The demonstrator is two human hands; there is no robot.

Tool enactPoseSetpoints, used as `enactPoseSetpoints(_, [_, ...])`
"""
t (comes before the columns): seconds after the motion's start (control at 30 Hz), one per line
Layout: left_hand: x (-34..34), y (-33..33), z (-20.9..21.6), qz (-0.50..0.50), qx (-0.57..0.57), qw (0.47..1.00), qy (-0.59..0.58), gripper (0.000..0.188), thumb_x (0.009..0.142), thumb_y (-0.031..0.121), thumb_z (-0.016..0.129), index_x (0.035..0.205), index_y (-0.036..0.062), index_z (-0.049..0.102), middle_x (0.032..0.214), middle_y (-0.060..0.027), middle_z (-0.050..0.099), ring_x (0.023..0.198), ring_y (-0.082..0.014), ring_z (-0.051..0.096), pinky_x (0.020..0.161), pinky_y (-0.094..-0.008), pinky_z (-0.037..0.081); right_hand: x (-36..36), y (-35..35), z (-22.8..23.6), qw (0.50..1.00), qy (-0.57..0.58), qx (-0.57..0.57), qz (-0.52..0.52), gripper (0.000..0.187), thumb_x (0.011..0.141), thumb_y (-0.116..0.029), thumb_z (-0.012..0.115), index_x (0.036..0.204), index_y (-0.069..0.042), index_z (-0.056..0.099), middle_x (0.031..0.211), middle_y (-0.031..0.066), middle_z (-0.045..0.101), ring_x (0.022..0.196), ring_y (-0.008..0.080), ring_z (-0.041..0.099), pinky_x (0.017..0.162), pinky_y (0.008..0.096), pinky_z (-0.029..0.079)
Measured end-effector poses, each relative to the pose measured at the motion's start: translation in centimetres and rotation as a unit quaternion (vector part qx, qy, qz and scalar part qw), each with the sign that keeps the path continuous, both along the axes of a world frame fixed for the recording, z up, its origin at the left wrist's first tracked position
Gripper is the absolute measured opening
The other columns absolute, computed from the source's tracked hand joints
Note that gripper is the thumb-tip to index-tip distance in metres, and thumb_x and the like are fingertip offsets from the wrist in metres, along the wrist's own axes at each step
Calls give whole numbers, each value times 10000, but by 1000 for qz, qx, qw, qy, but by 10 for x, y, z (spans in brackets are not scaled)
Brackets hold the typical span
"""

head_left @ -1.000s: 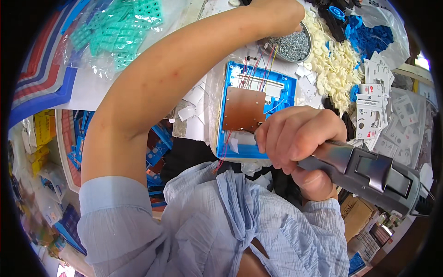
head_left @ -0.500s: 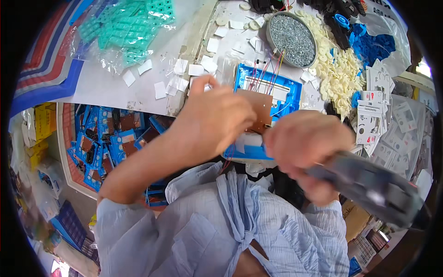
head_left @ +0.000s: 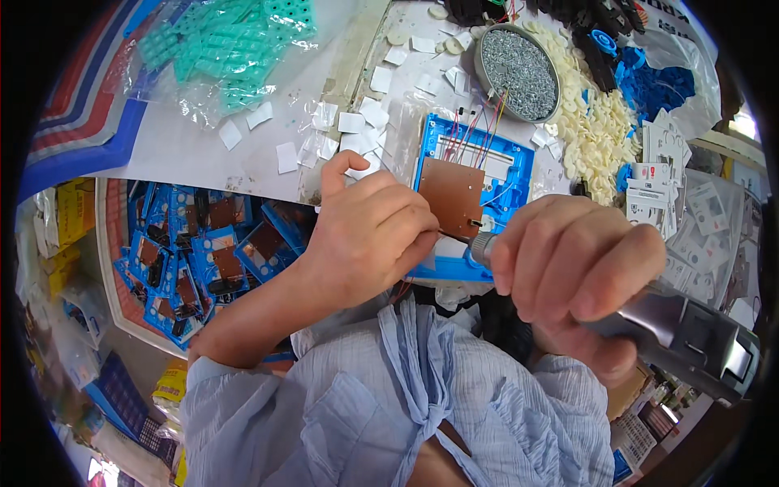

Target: Assembling the internal components, circuit board, and casing of an electronic toy robot.

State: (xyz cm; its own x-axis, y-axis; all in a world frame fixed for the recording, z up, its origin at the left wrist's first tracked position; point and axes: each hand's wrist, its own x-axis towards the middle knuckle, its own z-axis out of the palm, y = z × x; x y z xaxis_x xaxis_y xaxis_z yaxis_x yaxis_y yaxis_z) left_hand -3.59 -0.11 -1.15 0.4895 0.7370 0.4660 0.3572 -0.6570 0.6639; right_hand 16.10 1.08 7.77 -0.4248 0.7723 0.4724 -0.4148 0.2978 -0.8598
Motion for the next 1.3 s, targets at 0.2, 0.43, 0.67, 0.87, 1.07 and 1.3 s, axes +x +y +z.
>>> enactPoseSetpoints(0.2, [-2,-1,-2,17,21,1000,11,198,689,138,821,812,116,668,840,22,649,794,-167,610,932,-482,327,-6,2,-6,1000,-5,-12,4,383,920,-453,721,946,-125,527,600,-22,550,474,122,539,503,300,514])
enactPoseSetpoints(0.43, [-5,2,3,82,-2,996,40,391,662,257,862,970,120,664,1035,1,654,935,-195,606,1016,-500,265,-4,2,-12,996,-36,-45,-73,395,942,-466,673,1025,-119,505,628,-22,535,520,133,535,530,316,473])
enactPoseSetpoints(0.67, [0,6,-10,79,30,996,35,264,717,224,827,916,130,681,988,32,669,955,-181,603,1000,-516,272,-5,4,-10,996,-41,-45,-66,396,950,-472,648,1036,-116,495,660,-12,541,544,134,531,558,321,457])
enactPoseSetpoints(0.87, [0,11,-19,47,43,998,7,180,724,179,805,859,126,699,970,40,681,961,-166,605,988,-510,284,-6,2,-8,995,-37,-47,-75,401,951,-479,643,1029,-117,490,646,-19,527,535,127,518,558,321,453])
enactPoseSetpoints(1.07, [-9,1,-3,33,12,997,73,313,679,257,830,950,141,726,1091,45,669,1007,-177,572,1003,-519,261,-5,10,-18,990,-53,-79,-105,395,959,-453,641,1015,-91,493,643,4,527,575,150,506,624,361,446])
enactPoseSetpoints(1.3, [-6,-10,-14,38,50,993,105,202,737,320,774,851,161,725,1057,69,651,1024,-156,579,1038,-567,261,-17,12,-29,984,-82,-87,-130,370,952,-389,699,962,-85,488,642,16,533,573,143,501,635,354,457])
